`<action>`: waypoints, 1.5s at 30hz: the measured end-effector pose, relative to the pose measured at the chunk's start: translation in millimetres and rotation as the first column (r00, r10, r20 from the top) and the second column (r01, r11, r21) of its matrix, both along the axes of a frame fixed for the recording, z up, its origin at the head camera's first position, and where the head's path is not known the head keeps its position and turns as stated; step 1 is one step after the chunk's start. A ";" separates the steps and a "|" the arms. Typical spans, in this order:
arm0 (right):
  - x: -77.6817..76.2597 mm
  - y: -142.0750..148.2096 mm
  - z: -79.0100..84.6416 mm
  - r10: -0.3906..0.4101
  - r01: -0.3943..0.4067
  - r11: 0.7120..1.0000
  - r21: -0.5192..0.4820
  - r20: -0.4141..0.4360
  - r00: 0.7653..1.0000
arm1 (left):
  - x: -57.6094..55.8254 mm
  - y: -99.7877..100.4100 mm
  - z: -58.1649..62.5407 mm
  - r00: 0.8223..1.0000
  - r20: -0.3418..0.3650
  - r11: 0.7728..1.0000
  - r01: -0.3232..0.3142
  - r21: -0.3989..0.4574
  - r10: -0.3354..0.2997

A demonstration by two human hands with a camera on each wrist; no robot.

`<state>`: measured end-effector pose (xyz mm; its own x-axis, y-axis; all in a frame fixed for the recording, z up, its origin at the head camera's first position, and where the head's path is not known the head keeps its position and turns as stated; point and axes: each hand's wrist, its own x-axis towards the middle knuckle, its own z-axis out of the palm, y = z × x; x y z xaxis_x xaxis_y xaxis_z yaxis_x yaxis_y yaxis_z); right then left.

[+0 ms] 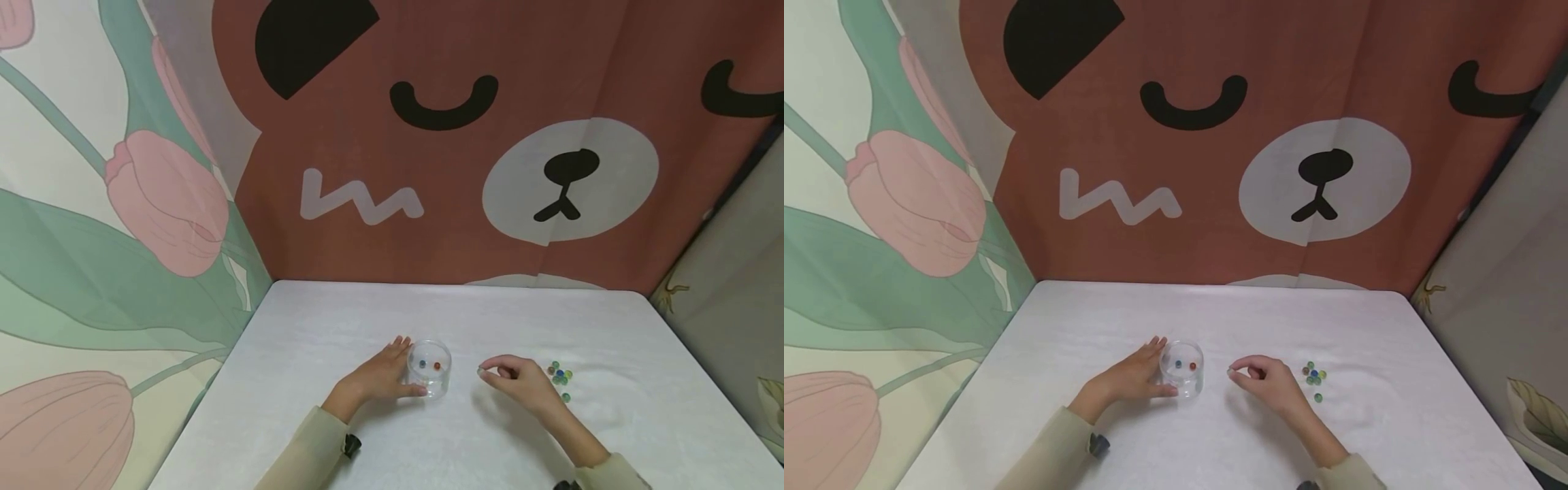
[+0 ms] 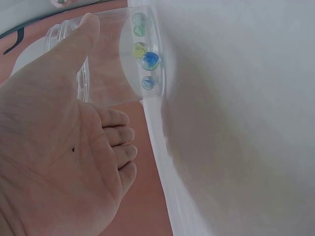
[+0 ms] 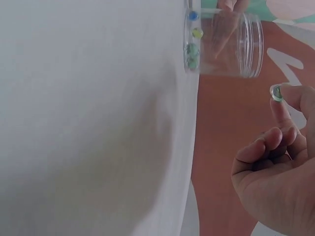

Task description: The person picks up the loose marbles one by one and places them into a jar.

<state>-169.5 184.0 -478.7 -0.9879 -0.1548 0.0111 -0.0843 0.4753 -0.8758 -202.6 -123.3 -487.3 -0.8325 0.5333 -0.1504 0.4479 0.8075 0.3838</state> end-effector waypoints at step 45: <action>-24.3 -71.6 -12.0 0.077 -0.081 0.994 -0.067 -0.058 0.995 | 0.9 4.2 -5.5 0.993 -0.110 0.998 0.029 -0.060 -0.035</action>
